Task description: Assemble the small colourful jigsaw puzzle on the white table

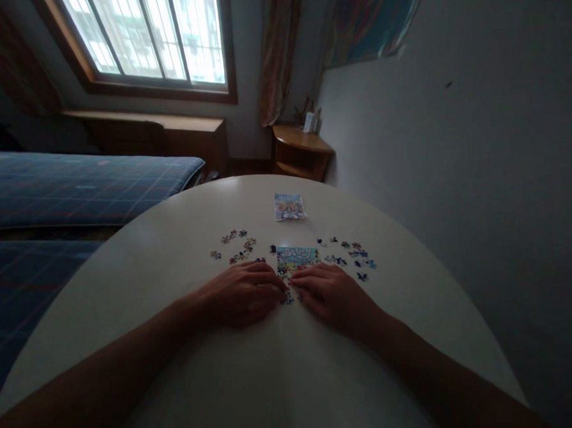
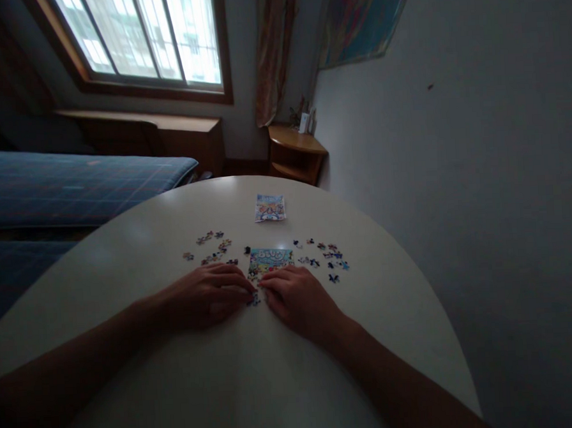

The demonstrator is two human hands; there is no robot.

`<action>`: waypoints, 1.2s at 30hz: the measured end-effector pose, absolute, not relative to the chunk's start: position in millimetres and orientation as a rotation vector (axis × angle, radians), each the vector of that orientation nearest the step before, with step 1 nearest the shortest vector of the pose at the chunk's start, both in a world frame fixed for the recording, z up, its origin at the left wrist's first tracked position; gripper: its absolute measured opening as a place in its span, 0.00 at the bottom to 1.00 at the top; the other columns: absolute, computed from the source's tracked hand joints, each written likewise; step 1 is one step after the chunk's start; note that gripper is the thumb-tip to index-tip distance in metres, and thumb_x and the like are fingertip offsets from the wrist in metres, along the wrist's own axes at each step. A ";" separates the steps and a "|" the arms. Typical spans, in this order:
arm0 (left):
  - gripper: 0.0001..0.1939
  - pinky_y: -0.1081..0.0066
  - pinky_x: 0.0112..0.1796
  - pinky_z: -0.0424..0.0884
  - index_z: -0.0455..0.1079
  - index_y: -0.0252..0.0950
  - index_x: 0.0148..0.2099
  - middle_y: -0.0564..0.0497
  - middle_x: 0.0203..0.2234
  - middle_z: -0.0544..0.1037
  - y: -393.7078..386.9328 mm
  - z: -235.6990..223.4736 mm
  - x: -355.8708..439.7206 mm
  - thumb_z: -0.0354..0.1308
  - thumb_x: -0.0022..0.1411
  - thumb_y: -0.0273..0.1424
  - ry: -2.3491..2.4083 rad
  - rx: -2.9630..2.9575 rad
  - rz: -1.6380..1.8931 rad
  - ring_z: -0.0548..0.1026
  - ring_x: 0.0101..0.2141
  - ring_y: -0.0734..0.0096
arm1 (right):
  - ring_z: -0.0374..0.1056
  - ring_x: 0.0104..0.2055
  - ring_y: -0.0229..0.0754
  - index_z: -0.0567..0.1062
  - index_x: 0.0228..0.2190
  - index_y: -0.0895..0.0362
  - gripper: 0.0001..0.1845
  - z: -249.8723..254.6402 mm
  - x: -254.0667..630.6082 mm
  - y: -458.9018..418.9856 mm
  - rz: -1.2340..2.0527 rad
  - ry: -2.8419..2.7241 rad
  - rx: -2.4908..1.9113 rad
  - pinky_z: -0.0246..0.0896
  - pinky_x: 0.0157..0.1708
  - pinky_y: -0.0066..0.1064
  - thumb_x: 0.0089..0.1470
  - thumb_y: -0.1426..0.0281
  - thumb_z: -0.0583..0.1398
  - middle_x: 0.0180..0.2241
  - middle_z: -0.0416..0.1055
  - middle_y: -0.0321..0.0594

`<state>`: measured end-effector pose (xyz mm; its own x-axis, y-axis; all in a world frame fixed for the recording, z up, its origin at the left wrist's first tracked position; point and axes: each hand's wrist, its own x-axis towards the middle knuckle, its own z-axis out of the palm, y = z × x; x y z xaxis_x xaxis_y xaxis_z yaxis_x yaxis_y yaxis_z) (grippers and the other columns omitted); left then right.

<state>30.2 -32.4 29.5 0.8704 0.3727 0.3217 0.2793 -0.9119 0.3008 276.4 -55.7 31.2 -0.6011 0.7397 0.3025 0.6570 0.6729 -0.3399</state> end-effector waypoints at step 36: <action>0.16 0.59 0.50 0.73 0.72 0.42 0.51 0.49 0.51 0.77 -26.1 17.9 27.7 0.55 0.62 0.26 0.542 2.804 0.685 0.76 0.48 0.64 | 0.69 0.43 0.48 0.82 0.34 0.54 0.05 27.4 264.5 -49.6 0.133 -2.334 -1.305 0.62 0.46 0.42 0.54 0.67 0.65 0.37 0.77 0.42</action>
<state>27.7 -26.1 17.9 0.8249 0.3960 0.4033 0.3012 -0.9118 0.2792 264.5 -49.6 27.4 -0.4438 0.8272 0.3445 0.7826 0.5451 -0.3007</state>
